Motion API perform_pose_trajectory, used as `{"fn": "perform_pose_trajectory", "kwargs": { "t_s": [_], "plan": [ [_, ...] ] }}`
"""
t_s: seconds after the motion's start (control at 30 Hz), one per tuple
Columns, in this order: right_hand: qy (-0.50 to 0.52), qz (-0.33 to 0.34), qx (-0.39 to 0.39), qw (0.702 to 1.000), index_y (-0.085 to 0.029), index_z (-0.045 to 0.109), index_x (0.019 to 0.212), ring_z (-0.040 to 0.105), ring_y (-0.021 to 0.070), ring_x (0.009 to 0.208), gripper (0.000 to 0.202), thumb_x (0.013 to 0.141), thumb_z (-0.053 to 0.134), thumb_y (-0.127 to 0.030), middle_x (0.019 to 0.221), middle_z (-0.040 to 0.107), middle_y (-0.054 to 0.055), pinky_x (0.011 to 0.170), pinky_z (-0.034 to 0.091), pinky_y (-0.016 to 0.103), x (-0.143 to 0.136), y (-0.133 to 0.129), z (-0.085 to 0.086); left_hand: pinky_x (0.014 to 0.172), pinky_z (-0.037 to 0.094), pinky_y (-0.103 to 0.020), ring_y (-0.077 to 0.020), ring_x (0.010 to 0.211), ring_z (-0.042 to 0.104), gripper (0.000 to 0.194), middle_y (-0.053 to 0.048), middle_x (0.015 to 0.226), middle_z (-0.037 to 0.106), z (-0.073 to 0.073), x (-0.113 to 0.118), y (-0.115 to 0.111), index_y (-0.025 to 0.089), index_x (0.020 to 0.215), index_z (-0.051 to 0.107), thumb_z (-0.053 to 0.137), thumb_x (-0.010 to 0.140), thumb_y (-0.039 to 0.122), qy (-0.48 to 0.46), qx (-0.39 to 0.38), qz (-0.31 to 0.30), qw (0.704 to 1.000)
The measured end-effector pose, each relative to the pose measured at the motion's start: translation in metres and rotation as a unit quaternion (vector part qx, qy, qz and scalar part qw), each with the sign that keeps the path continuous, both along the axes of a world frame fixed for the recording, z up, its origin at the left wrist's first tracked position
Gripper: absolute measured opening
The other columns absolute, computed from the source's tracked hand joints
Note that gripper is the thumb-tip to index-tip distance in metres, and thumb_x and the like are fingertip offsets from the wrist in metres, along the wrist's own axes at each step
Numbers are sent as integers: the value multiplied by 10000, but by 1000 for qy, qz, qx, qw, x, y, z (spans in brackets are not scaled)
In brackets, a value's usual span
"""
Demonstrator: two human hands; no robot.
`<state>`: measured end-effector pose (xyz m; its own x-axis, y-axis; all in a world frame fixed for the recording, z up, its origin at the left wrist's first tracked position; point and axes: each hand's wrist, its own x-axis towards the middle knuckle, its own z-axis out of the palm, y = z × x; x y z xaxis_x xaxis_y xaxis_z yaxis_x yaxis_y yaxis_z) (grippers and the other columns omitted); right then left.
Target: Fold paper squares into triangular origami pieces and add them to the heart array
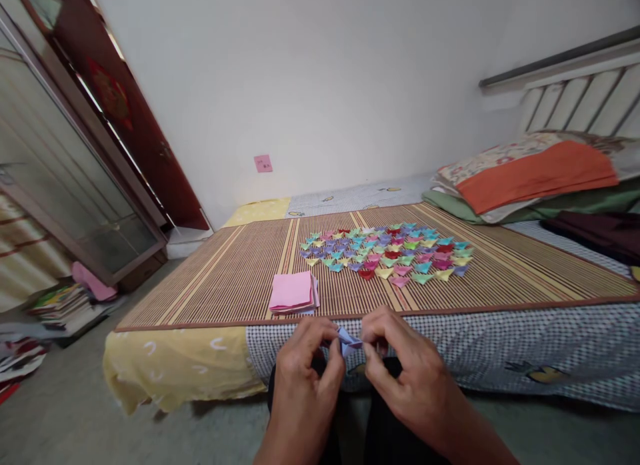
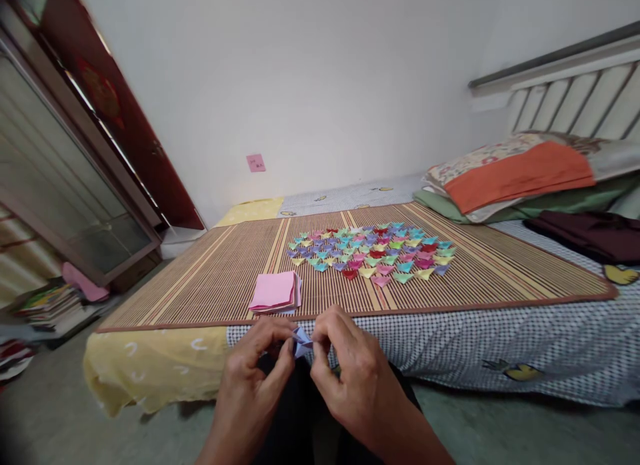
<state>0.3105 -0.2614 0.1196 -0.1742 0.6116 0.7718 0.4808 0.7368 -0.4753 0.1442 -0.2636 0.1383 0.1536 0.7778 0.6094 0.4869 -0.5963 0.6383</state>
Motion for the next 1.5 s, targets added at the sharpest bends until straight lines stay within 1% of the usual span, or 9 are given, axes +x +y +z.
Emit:
{"fn": "perform_pose_trajectory", "kwargs": {
  "t_s": [0.17, 0.3, 0.47, 0.67, 0.87, 1.03, 1.17, 1.37, 1.5],
  "plan": [
    [-5, -4, 0, 1000, -229, 477, 914, 594, 157, 766, 223, 913, 451, -7, 852, 562, 7, 692, 471, 272, 0, -1, -2, 685, 525, -233, -159, 810, 686, 205, -21, 867, 703, -1, 1, 0, 206, 835, 665, 555, 880, 39, -5, 7, -19, 1000],
    [-8, -6, -9, 1000, -232, 472, 922, 605, 162, 777, 227, 914, 448, -6, 859, 565, 9, 697, 477, 275, 0, -1, -1, 708, 538, -248, -171, 827, 686, 194, -26, 860, 694, 1, 1, -1, 204, 843, 667, 570, 862, 36, 4, 5, -25, 1000],
    [-11, 18, -23, 1000, -234, 470, 902, 606, 168, 782, 236, 908, 447, 0, 851, 558, 10, 706, 485, 284, 1, -4, 3, 729, 535, -256, -173, 829, 680, 196, -34, 864, 690, 3, 1, -2, 202, 822, 651, 544, 900, 57, 13, -5, -26, 1000],
    [-30, 51, -22, 998, -219, 518, 975, 623, 195, 934, 246, 883, 484, 6, 969, 620, 44, 823, 509, 316, 3, -5, 12, 779, 534, -255, -165, 861, 667, 184, -29, 907, 675, 3, 5, -2, 207, 843, 638, 544, 925, 72, 31, -29, -30, 999],
    [-35, 1, -17, 999, -215, 499, 866, 599, 200, 829, 193, 920, 489, -30, 867, 594, 43, 728, 503, 329, 7, -3, 11, 753, 530, -239, -161, 874, 675, 187, -29, 926, 668, -4, 9, 0, 208, 897, 624, 526, 932, 53, 34, 11, -10, 999],
    [-54, -30, -32, 998, -199, 556, 878, 604, 214, 845, 181, 942, 482, -47, 878, 619, 60, 755, 513, 359, 8, -2, 13, 767, 534, -256, -163, 860, 671, 217, -35, 937, 664, -7, 13, 0, 210, 930, 627, 514, 929, 25, 47, 44, 10, 998],
    [-67, -42, -59, 995, -193, 575, 845, 596, 229, 845, 179, 914, 500, -46, 869, 618, 67, 761, 513, 383, 5, -1, 15, 771, 536, -256, -159, 841, 662, 223, -30, 921, 652, -6, 16, -2, 216, 916, 617, 513, 929, 19, 51, 33, 4, 998],
    [-77, -54, -81, 992, -201, 547, 787, 576, 224, 820, 204, 877, 528, -19, 842, 600, 52, 748, 499, 370, 1, -2, 17, 770, 527, -268, -168, 855, 659, 201, -35, 903, 640, -6, 13, -2, 209, 887, 617, 515, 934, 42, 39, -5, -28, 999],
    [-76, -37, -102, 991, -200, 549, 798, 581, 228, 843, 208, 890, 529, -14, 865, 602, 55, 760, 502, 374, 0, -3, 20, 746, 518, -272, -166, 813, 650, 186, -29, 863, 637, -3, 10, -1, 198, 839, 620, 538, 914, 49, 37, -39, -35, 998]
  ]
}}
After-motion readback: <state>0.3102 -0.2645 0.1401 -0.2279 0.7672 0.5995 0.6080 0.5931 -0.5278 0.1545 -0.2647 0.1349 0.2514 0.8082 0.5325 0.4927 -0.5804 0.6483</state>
